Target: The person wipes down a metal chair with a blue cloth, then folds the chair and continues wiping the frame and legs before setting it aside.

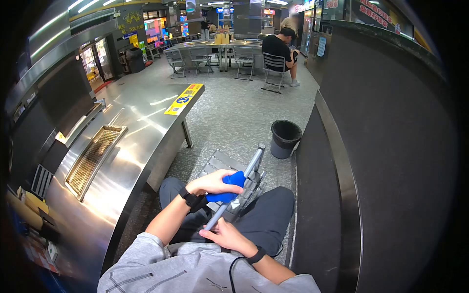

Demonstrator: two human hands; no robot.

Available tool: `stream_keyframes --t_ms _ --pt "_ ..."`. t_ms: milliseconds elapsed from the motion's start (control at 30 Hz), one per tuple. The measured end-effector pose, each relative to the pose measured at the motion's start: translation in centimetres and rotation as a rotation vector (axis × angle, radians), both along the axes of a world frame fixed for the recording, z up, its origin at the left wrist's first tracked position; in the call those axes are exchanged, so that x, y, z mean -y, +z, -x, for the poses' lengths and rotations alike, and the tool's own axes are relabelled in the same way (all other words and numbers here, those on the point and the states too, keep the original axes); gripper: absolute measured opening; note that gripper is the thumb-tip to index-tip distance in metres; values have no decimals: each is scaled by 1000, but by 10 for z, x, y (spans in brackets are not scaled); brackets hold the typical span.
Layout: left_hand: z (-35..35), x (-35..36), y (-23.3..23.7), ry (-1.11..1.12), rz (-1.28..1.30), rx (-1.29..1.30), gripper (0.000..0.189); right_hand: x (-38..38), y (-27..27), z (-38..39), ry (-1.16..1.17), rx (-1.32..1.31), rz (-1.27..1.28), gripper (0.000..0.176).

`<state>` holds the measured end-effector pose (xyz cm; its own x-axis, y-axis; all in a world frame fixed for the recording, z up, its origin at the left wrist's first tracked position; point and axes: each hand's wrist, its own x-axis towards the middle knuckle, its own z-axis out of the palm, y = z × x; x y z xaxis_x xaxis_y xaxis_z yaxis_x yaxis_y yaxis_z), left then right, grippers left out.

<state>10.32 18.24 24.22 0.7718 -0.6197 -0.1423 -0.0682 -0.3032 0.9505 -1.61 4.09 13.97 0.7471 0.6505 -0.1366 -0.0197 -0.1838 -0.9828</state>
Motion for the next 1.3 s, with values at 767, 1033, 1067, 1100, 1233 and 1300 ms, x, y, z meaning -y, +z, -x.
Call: stream_keyframes --t_ms 767,1033,1067,1100,1233,1300 --pt "-10 30 -3 58 -446 515 73 44 -3 -93 -402 -663 -985 52" --pt "-13 61 -7 5 -563 398 79 50 -15 -74 -572 -506 -902 50" --pt "-13 62 -10 -66 -523 435 76 53 -22 -72 -580 -503 -875 49" --pt "-11 68 -10 -77 -525 409 70 52 -24 -70 -568 -501 -920 48" --pt "-3 90 -30 -62 -548 499 51 61 -32 -64 -571 -530 -891 45" --pt "-3 94 -31 -68 -539 448 49 67 -37 -63 -581 -564 -895 44"
